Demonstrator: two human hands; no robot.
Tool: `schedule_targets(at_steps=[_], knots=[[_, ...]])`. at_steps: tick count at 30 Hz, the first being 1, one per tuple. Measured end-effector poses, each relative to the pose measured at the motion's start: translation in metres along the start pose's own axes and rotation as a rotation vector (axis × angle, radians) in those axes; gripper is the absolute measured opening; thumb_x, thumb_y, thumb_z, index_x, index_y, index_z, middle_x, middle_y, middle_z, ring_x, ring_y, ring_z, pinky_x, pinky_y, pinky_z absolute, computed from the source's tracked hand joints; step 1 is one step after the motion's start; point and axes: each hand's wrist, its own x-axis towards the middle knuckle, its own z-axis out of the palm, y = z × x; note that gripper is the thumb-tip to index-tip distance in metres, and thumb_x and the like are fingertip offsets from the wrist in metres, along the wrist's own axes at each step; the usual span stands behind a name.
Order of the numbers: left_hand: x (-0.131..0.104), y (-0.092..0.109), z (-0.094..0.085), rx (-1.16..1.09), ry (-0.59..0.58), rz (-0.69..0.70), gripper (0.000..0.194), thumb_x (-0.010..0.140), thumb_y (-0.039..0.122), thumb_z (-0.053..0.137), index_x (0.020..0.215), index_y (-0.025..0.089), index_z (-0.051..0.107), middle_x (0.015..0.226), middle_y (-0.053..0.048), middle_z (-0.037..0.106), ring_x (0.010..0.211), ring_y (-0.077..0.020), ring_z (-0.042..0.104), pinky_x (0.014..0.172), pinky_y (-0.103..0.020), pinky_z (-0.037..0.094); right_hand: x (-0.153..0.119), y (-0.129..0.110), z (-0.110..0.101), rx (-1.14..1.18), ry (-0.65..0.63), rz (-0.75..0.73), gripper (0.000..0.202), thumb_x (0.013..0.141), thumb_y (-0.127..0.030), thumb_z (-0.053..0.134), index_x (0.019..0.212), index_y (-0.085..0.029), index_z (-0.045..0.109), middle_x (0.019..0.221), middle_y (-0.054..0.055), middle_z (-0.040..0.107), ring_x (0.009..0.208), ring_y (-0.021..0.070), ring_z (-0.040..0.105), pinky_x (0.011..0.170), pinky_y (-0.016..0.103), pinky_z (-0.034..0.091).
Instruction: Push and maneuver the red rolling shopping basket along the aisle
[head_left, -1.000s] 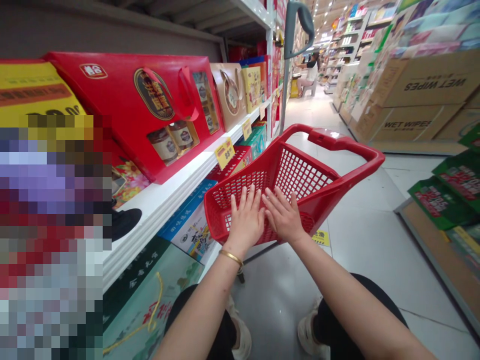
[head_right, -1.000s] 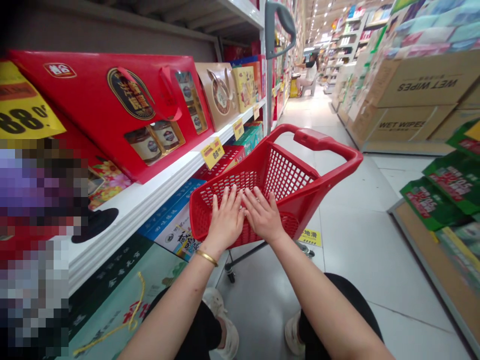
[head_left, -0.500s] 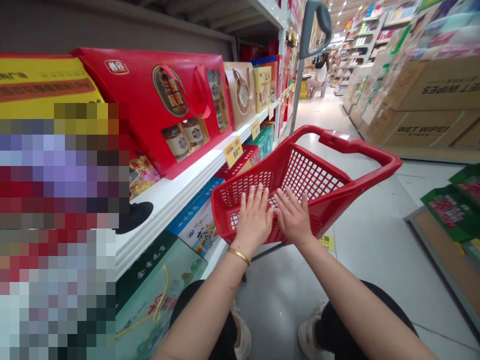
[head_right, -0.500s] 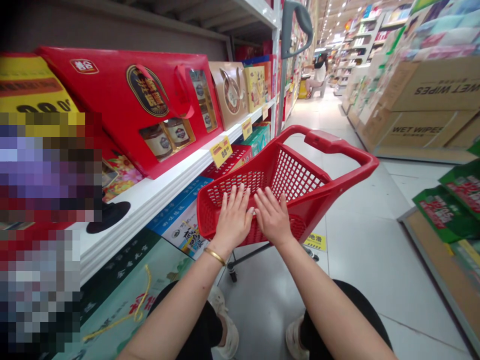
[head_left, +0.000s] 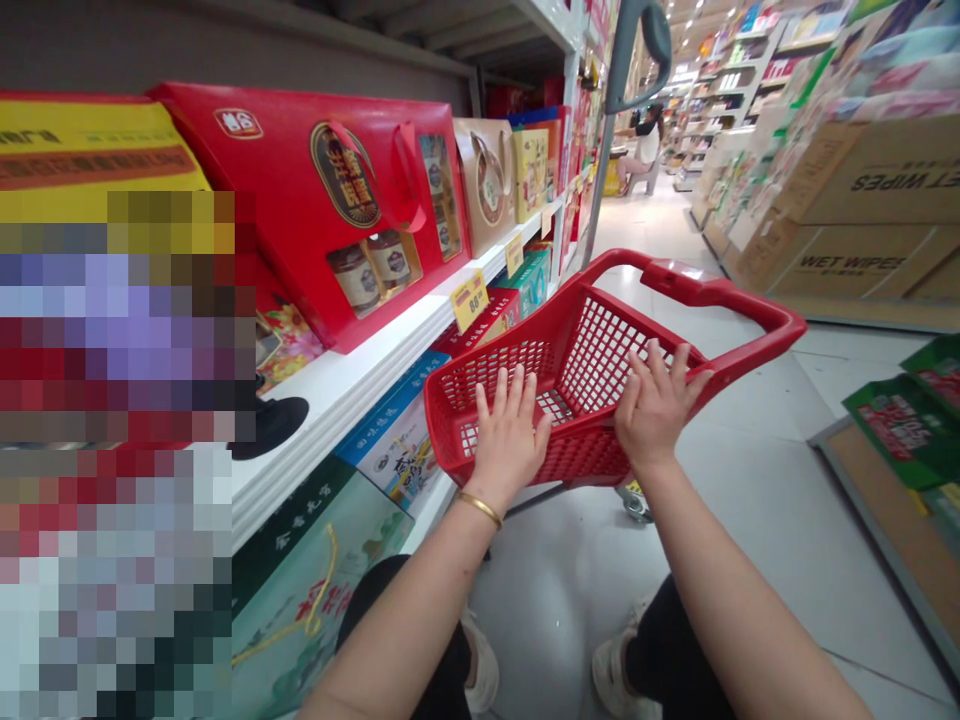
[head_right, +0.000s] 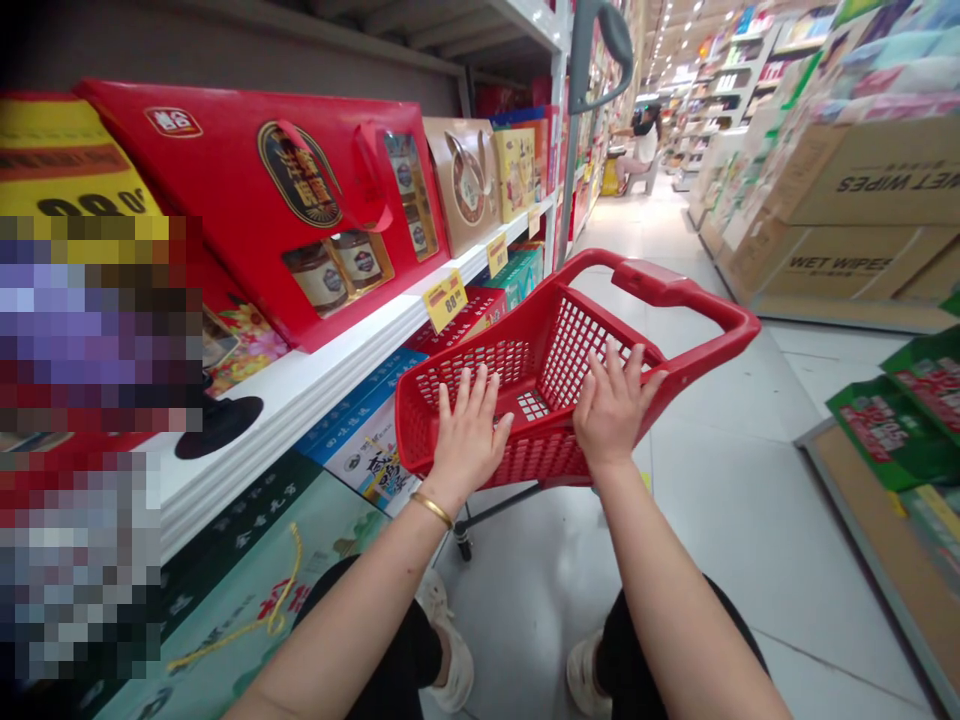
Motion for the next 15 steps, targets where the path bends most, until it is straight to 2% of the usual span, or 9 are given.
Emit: schedule_targets(at_steps=[5, 7, 8, 10, 13, 15], knots=[[0.0, -0.001, 0.0, -0.003, -0.002, 0.008, 0.064, 0.108, 0.045, 0.033, 0.164, 0.016, 0.026, 0.174, -0.009, 0.018, 0.162, -0.0289, 0.007, 0.13, -0.062, 0.007, -0.032, -0.055, 0.006, 0.092, -0.19, -0.345, 0.049, 0.103, -0.026, 0.044, 0.152, -0.025, 0.05, 0.156, 0.007, 0.053, 0.156, 0.0256, 0.032, 0.131, 0.057, 0.007], [0.0, -0.001, 0.001, 0.003, -0.004, 0.008, 0.063, 0.108, 0.044, 0.033, 0.164, 0.016, 0.027, 0.174, -0.009, 0.018, 0.162, -0.029, 0.006, 0.13, -0.063, 0.006, -0.033, -0.055, 0.006, 0.109, -0.26, -0.434, 0.052, 0.103, -0.026, 0.046, 0.155, -0.025, 0.045, 0.156, 0.006, 0.053, 0.155, 0.0222, 0.035, 0.132, 0.052, 0.004], [0.0, -0.001, 0.001, 0.005, -0.004, 0.004, 0.063, 0.108, 0.044, 0.033, 0.164, 0.016, 0.027, 0.174, -0.009, 0.018, 0.162, -0.029, 0.006, 0.13, -0.062, 0.006, -0.03, -0.048, 0.005, 0.108, -0.27, -0.432, 0.052, 0.103, -0.026, 0.046, 0.155, -0.026, 0.045, 0.156, 0.006, 0.053, 0.155, 0.0215, 0.035, 0.133, 0.052, 0.003], [0.0, 0.0, 0.002, 0.003, 0.0, -0.008, 0.064, 0.108, 0.045, 0.032, 0.164, 0.016, 0.027, 0.174, -0.009, 0.017, 0.162, -0.0289, 0.007, 0.13, -0.063, 0.005, -0.017, -0.021, -0.001, 0.079, -0.215, -0.32, 0.05, 0.103, -0.026, 0.046, 0.153, -0.026, 0.048, 0.156, 0.006, 0.053, 0.156, 0.0234, 0.032, 0.132, 0.056, 0.001], [0.0, 0.001, 0.001, -0.008, -0.001, -0.004, 0.065, 0.108, 0.047, 0.033, 0.164, 0.016, 0.027, 0.174, -0.008, 0.015, 0.162, -0.0288, 0.005, 0.13, -0.062, 0.004, 0.005, 0.022, -0.008, -0.017, 0.004, -0.017, 0.045, 0.105, -0.029, 0.039, 0.146, -0.021, 0.056, 0.16, 0.012, 0.047, 0.16, 0.0319, 0.021, 0.126, 0.07, 0.003], [0.0, 0.001, 0.001, -0.014, -0.002, 0.0, 0.065, 0.108, 0.047, 0.033, 0.165, 0.016, 0.026, 0.174, -0.008, 0.014, 0.162, -0.0287, 0.003, 0.13, -0.062, 0.004, 0.012, 0.033, -0.008, -0.021, 0.06, 0.074, 0.047, 0.106, -0.03, 0.036, 0.145, -0.017, 0.057, 0.163, 0.014, 0.042, 0.161, 0.0349, 0.014, 0.124, 0.073, 0.005]])
